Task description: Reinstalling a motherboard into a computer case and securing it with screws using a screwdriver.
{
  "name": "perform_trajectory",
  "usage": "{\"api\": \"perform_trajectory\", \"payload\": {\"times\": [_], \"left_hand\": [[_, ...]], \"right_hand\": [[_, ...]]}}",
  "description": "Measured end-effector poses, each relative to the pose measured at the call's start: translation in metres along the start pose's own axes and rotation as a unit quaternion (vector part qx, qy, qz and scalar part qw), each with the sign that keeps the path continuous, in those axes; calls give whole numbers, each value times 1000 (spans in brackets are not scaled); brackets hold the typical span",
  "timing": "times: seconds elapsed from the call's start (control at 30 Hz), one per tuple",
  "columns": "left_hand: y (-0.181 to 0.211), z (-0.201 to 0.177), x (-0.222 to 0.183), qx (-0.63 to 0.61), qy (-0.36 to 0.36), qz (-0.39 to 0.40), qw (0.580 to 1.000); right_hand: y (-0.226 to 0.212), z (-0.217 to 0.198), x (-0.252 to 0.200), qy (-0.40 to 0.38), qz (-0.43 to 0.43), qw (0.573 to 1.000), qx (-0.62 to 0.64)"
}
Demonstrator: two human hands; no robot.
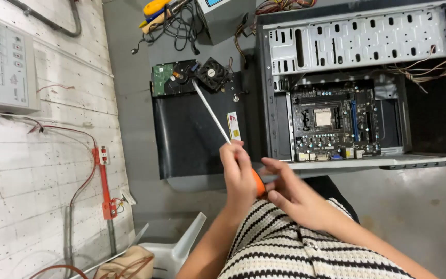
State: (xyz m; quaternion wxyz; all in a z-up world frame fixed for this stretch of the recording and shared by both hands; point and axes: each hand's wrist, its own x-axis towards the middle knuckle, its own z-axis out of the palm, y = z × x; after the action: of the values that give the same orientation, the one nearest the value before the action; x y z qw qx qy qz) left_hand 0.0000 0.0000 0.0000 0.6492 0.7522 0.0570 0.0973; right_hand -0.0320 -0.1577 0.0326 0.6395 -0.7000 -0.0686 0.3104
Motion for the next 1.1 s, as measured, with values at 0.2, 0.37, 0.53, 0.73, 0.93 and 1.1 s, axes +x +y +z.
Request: {"api": "perform_trajectory", "payload": {"times": [0.2, 0.37, 0.53, 0.73, 0.93, 1.1], "left_hand": [[45, 23, -21, -138, -50, 63, 987], [1, 13, 18, -475, 82, -145, 864], [2, 37, 13, -516, 17, -264, 815], [8, 75, -4, -495, -20, -242, 834], [25, 93, -23, -488, -45, -176, 854], [29, 105, -25, -479, -15, -238, 845]], "right_hand": [[17, -28, -25, 84, -37, 995, 46], [12, -124, -100, 219, -44, 955, -197], [1, -185, -151, 200, -105, 931, -287], [-14, -202, -174, 255, -12, 931, -261], [7, -237, -192, 188, -193, 883, -385], [25, -257, -186, 199, -235, 849, -428]]}}
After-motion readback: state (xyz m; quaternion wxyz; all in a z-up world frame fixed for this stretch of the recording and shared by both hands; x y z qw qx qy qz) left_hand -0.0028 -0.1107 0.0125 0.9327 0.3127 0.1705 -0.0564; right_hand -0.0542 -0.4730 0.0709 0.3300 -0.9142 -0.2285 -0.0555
